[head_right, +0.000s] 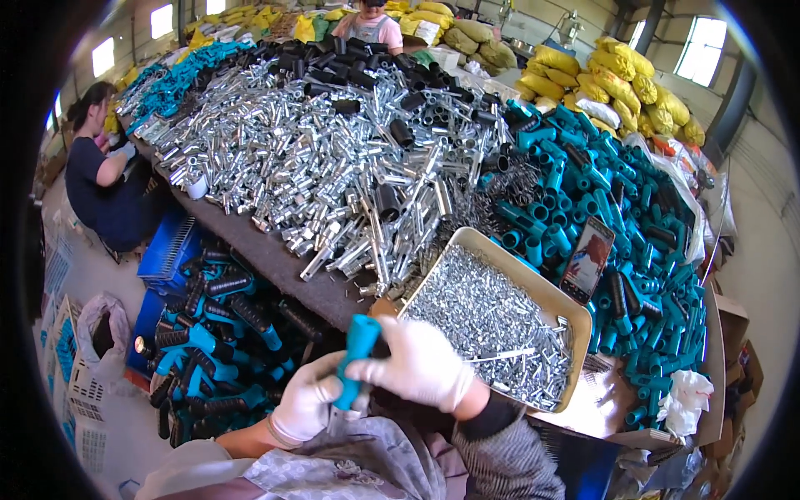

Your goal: Assembling metal components, springs, and green plastic handles at a factory workbench.

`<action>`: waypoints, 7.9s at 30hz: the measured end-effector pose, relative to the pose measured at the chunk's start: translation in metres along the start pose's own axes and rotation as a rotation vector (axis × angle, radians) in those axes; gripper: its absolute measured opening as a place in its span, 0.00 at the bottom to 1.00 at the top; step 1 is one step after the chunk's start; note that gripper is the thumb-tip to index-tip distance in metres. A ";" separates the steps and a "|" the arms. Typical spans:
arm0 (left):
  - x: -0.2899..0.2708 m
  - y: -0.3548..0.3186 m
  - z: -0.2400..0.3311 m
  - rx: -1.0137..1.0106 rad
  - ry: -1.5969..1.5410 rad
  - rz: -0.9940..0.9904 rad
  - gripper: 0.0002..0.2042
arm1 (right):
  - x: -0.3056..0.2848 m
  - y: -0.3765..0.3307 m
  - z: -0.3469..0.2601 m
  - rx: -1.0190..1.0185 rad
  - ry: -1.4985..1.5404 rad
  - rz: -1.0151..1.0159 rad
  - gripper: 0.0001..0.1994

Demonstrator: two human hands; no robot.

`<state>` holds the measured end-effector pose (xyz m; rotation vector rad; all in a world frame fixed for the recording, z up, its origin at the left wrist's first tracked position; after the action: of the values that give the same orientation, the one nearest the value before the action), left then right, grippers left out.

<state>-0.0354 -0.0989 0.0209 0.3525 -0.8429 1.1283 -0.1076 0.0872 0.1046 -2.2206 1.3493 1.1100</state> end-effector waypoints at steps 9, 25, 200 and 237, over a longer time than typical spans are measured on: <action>-0.008 -0.010 0.019 0.052 -0.136 0.053 0.28 | -0.033 0.185 0.037 0.212 -0.785 0.407 0.20; 0.031 -0.009 -0.008 -0.223 0.369 -0.089 0.24 | 0.026 -0.111 0.028 0.172 1.485 0.814 0.22; -0.011 -0.021 -0.035 0.644 1.637 -0.643 0.13 | 0.022 -0.165 0.011 -0.091 0.685 0.674 0.17; -0.143 0.119 0.193 0.498 2.017 0.907 0.21 | 0.104 -0.151 0.005 0.447 1.016 0.243 0.38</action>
<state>-0.2459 -0.2655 0.0220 -0.8527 1.2190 1.7545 0.0455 0.1028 0.0046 -2.3291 1.9935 -0.3957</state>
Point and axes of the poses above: each hand's wrist, its own y-axis towards the middle knuckle, its own x-axis out of the palm, z = x × y, the point moved 1 cm from there along y, towards the middle knuckle, and after that the axes turned 4 degrees about z, right-handed, at the moved point
